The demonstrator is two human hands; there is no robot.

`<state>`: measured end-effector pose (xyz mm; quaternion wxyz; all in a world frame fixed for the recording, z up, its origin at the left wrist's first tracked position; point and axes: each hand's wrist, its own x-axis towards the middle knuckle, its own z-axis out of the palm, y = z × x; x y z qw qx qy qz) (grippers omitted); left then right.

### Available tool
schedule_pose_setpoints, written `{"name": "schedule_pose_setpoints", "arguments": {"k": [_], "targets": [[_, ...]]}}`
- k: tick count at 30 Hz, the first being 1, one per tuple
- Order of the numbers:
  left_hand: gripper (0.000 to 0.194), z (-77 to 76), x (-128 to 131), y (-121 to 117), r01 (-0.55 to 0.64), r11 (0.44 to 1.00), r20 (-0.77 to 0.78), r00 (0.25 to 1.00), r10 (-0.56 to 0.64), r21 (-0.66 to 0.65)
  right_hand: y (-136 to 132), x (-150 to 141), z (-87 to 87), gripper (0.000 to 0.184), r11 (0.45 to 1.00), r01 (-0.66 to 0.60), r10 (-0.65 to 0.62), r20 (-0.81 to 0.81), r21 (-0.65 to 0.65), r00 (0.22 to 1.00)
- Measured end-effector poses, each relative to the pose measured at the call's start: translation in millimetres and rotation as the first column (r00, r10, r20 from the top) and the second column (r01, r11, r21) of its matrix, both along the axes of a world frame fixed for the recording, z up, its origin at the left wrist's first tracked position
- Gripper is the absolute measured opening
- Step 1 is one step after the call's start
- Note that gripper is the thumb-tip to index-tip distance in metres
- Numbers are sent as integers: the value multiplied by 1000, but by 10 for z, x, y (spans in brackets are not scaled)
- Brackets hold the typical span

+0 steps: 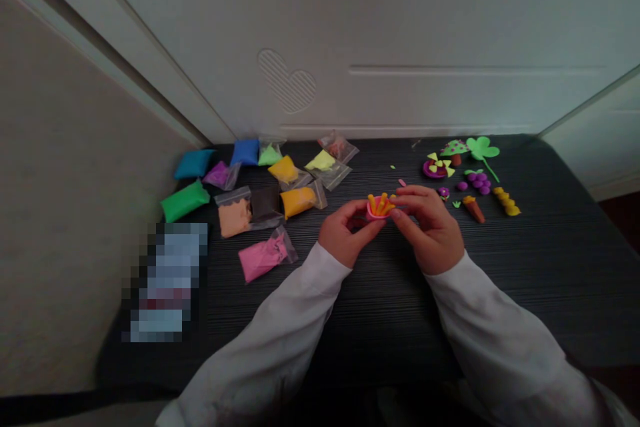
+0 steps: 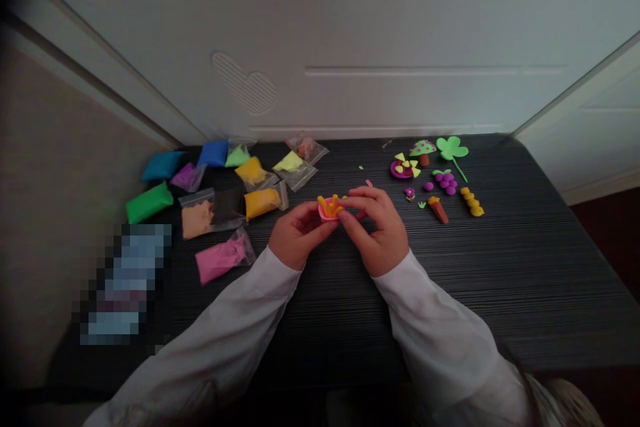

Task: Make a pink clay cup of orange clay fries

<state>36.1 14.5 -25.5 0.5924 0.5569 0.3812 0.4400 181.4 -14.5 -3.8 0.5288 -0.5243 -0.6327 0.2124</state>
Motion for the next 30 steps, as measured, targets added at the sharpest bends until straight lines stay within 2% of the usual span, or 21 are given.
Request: {"name": "schedule_pose_setpoints", "arguments": {"k": [13,22,26,30], "targets": [[33,68,29,-10,54,990,98,994,-41,-129,1,6,-22,18,998,-42,38,-71,-47,997],[33,61,25,-6,6,997,92,996,1,-79,-47,1,37,24,996,-72,64,-145,-50,987],[34,25,25,-7,9,999,100,995,-3,-53,-43,-13,43,23,998,-48,38,-201,-46,979],[34,4,22,-15,-17,1000,51,999,17,4,-43,-22,36,23,998,-40,28,-214,-53,977]]}}
